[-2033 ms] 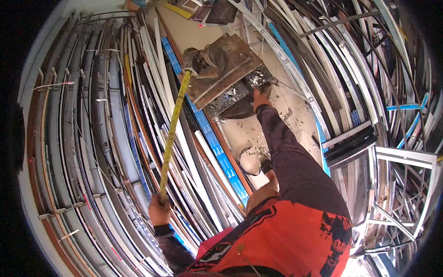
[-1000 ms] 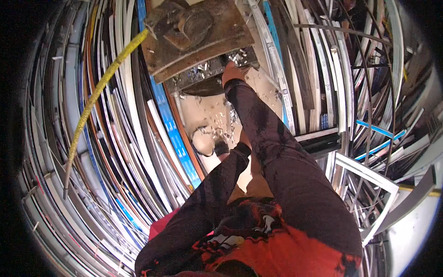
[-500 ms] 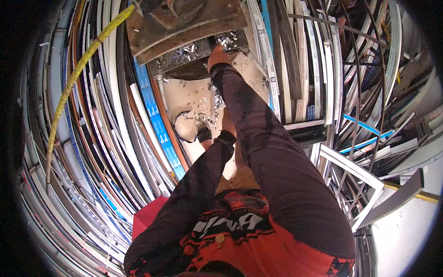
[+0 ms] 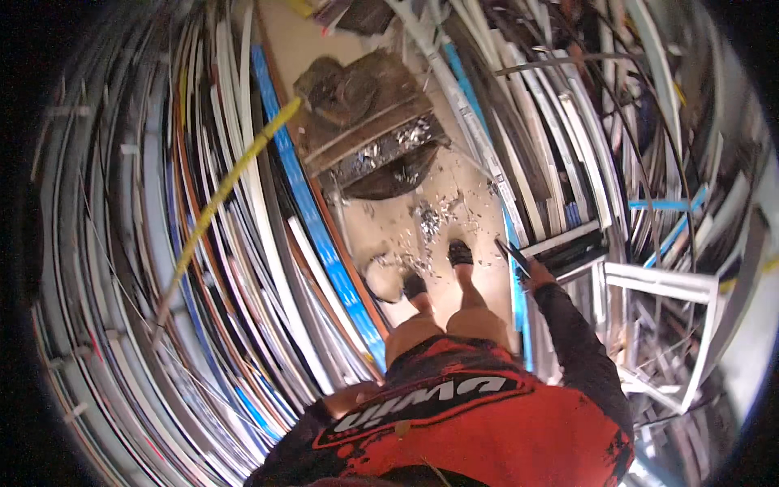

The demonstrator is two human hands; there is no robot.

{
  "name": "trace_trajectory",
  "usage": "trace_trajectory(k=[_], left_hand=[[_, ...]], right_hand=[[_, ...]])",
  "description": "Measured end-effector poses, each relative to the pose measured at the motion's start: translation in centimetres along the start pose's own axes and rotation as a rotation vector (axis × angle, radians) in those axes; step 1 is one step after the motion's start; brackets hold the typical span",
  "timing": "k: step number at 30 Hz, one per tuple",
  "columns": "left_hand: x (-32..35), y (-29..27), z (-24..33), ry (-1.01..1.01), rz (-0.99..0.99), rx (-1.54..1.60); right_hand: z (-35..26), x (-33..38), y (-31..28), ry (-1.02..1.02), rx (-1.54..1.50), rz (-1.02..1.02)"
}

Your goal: The person organizes long metal profiles in a storage area by picking them up and placing them onto racks.

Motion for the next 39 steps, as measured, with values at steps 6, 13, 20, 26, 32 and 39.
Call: trace_trajectory(k=[6,13,20,26,32,39], left_hand=[[10.3,-10.6,-4.3,-0.137,0.136,0.05],[9.8,-11.6,0.4,0.035,0.014,-0.072],[12.2,-10.3,3.4,0.112,-0.034,-0.125],[14.1,-4.3,8.4,0.208,-0.101,-0.104],[16.5,4.7,15.2,0.33,-0.229,-0.033],[20.9,13.6,24.9,0.515,-0.424,0.061]], right_hand=[[11.8,25.0,15.5,0.655,-0.089,-0.563],[10.8,34.2,26.8,0.704,-0.317,-0.154],[7.4,33.0,20.4,0.847,-0.558,0.037],[13.6,35.5,16.3,0.837,-0.656,0.297],[22.0,41.9,19.1,0.895,-0.691,0.35],[26.2,50.3,22.2,1.007,-0.831,0.261]])
Point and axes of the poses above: each hand's wrist, its own x-axis away from the middle knuckle, its own y-axis out of the palm, z = x × y, the point moved 7 cm from there along -x, towards the middle knuckle, and after that the axes turned 2 degrees about x, right-handed, at the moved point
